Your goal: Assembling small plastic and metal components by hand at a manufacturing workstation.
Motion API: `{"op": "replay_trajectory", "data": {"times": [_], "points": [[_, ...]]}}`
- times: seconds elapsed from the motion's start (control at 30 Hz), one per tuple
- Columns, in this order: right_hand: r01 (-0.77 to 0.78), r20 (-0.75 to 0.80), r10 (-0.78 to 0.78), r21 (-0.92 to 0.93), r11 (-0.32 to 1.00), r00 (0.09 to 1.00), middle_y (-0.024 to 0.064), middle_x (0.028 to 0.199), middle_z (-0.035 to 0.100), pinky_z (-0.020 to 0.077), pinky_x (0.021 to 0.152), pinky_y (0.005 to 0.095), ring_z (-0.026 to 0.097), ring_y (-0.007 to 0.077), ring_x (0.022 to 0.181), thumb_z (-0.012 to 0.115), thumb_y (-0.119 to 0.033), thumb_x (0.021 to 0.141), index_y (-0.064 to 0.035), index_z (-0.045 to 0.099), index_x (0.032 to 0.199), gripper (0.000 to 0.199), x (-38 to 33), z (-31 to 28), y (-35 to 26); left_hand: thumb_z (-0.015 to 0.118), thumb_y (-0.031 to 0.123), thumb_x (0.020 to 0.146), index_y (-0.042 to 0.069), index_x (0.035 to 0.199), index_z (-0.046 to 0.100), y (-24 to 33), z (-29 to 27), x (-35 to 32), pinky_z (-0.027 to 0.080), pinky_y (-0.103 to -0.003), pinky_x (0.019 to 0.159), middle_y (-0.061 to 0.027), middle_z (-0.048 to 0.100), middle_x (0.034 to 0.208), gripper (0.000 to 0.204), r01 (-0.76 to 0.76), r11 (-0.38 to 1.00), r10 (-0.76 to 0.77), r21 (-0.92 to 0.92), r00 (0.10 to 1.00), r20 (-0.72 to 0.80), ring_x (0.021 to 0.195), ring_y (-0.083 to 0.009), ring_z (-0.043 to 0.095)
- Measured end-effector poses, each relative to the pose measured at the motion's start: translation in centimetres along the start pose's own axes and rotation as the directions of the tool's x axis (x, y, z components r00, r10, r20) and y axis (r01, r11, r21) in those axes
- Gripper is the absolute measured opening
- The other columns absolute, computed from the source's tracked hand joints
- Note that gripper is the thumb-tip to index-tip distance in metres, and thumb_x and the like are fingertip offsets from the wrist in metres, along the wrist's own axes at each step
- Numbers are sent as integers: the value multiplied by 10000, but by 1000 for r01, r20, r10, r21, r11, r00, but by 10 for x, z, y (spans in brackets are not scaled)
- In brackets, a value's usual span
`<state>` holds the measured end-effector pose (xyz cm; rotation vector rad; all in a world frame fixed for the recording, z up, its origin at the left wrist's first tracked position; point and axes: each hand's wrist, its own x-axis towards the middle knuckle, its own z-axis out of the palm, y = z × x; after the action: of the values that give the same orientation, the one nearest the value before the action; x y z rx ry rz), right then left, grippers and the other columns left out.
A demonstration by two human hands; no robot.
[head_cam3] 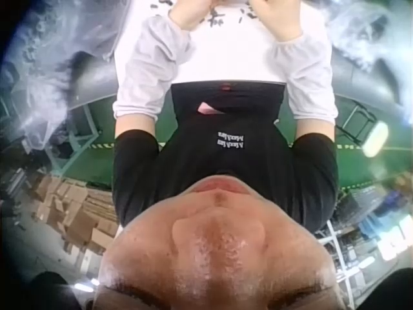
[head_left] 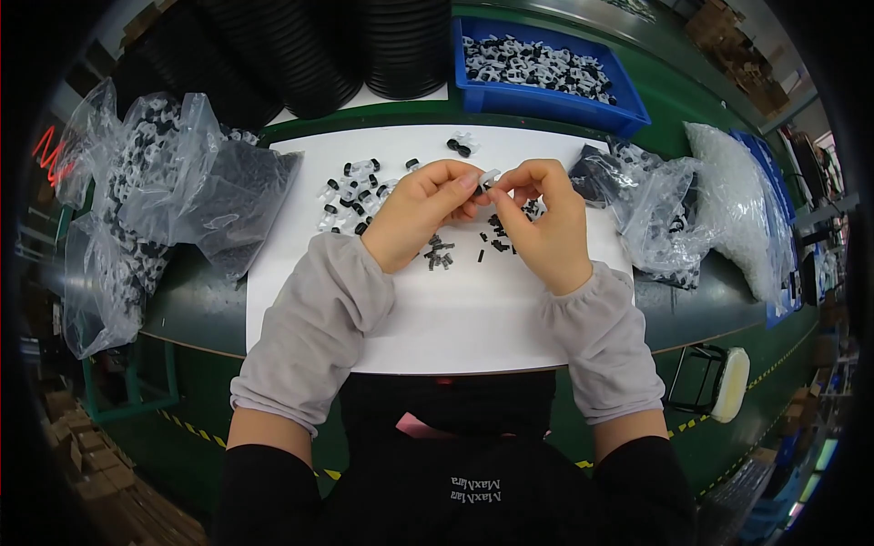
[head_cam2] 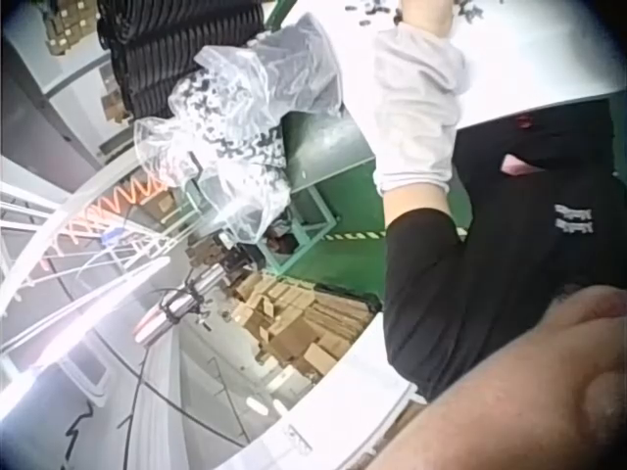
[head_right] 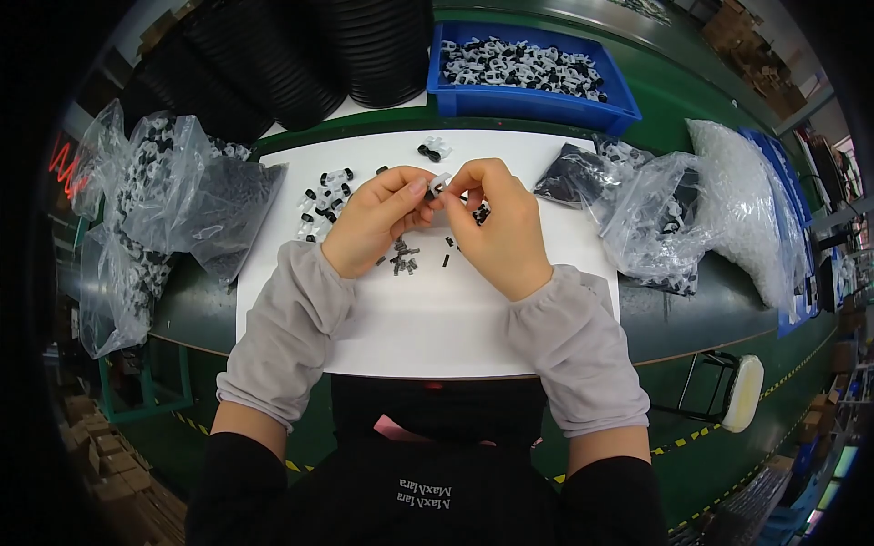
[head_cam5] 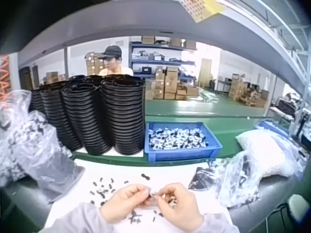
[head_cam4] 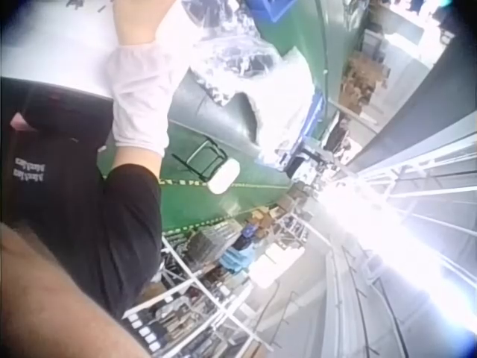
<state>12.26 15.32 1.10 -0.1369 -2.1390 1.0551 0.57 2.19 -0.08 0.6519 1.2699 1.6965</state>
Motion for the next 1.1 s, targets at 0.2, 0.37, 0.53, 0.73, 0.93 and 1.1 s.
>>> {"op": "replay_trajectory", "data": {"times": [0.2, 0.37, 0.53, 0.73, 0.93, 1.1], "points": [[12, -39, -12, 14, 1000, 999, 32, 811, 618, 431, 617, 232, 527, 100, 667, 666, 19, 744, -34, 543, 859, 176, 0, -4, 1, 482, 228, 966, 29, 1084, 540, 2, 0, 2, 458, -240, 776, -49, 596, 914, 238, -4, 999, 1, -53, 999, -41, 799, -89, 526], [-96, 93, 107, -118, 988, 990, 51, 795, 609, 427, 620, 251, 527, 136, 654, 641, -25, 740, -34, 594, 835, 107, 3, -6, 10, 485, 224, 958, 17, 1010, 546, 10, -14, 3, 438, -249, 770, -58, 584, 888, 222, -88, 983, 58, -163, 981, -184, 787, -106, 501], [-66, 256, 118, -203, 977, 959, 79, 771, 603, 433, 616, 286, 548, 195, 689, 638, -61, 739, -26, 652, 812, 82, -1, 1, 31, 498, 224, 948, 36, 974, 535, 15, -31, 8, 429, -265, 746, -65, 558, 862, 193, -277, 904, 163, -324, 927, -339, 774, -117, 492], [125, 275, -48, -268, 955, 960, 87, 731, 609, 442, 637, 347, 556, 248, 705, 656, -68, 745, -25, 677, 741, 47, -3, 16, 19, 515, 224, 944, 45, 965, 530, 18, -38, 9, 427, -257, 732, -59, 558, 856, 181, -408, 849, 246, -336, 868, -431, 765, -109, 491], [145, 356, -45, -258, 955, 933, 54, 718, 598, 400, 636, 369, 556, 243, 723, 663, -134, 763, -66, 691, 740, 77, -3, 44, 6, 512, 223, 946, 35, 986, 532, 18, -37, 8, 427, -254, 730, -61, 563, 851, 193, -408, 871, 270, -275, 863, -427, 756, -105, 490], [162, 422, 16, -382, 910, 907, 40, 766, 607, 369, 675, 399, 566, 235, 813, 646, -209, 777, -93, 700, 765, 129, 11, 67, 4, 496, 215, 947, 36, 978, 525, 20, -35, 8, 414, -251, 700, -51, 547, 829, 184, -474, 848, 319, -237, 814, -486, 741, -100, 472]]}}
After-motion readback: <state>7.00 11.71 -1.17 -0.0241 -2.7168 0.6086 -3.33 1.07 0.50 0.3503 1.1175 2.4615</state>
